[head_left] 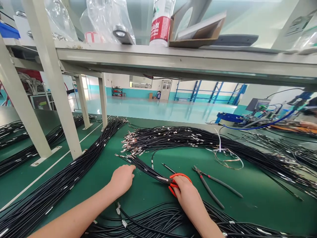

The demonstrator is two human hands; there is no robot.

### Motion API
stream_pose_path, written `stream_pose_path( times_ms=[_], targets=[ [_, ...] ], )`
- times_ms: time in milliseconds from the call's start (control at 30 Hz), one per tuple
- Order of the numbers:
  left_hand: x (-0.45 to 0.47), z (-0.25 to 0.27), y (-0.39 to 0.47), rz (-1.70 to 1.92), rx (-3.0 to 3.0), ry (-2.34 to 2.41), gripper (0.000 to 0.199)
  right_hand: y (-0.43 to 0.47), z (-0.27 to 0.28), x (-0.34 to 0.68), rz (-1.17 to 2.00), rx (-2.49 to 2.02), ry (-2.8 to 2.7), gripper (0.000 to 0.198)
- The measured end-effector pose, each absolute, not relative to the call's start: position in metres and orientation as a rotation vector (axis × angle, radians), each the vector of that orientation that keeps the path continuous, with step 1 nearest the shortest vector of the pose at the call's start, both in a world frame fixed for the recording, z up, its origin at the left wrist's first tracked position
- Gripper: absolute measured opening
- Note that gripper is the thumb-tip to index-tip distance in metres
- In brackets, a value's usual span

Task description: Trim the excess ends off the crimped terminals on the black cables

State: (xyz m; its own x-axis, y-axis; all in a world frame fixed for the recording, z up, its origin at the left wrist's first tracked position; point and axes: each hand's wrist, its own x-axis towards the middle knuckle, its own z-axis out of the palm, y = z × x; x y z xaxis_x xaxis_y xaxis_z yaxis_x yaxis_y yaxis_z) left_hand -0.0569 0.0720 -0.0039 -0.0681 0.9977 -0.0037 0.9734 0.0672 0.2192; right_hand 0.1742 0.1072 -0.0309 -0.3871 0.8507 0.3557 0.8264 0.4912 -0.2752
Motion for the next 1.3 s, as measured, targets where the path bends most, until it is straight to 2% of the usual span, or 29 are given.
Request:
stream_pose_path(
  times_ms=[100, 367, 733, 867, 1133, 1200, 1300],
  targets=[
    [-0.061, -0.009, 0.089, 0.204, 2.005, 2.247, 0.035, 0.106, -0.031, 0.175, 0.075, -1.374, -2.277, 0.019],
    [-0.063, -0.016, 0.098, 0.176, 2.009, 2.278, 0.026, 0.106, -0.029, 0.175, 0.096, -1.461, -2.318, 0.019],
    [-0.091, -0.020, 0.108, 0.413, 1.812, 2.244, 0.016, 0.105, -0.030, 0.176, 0.066, -1.464, -2.317, 0.020],
    [-0.097, -0.017, 0.107, 0.701, 1.652, 2.137, 0.011, 0.105, -0.030, 0.175, 0.078, -1.471, -2.296, 0.020],
    [-0.076, 0.000, 0.119, 1.689, 1.077, 1.685, 0.010, 0.103, -0.029, 0.175, 0.148, -1.492, -2.246, 0.020],
    [-0.070, 0.008, 0.122, 1.814, 0.938, 1.560, 0.013, 0.103, -0.031, 0.175, 0.189, -1.471, -2.218, 0.019],
    [-0.062, 0.019, 0.116, 1.812, 0.871, 1.390, 0.015, 0.103, -0.031, 0.178, 0.300, -1.395, -2.099, 0.016]
  ],
)
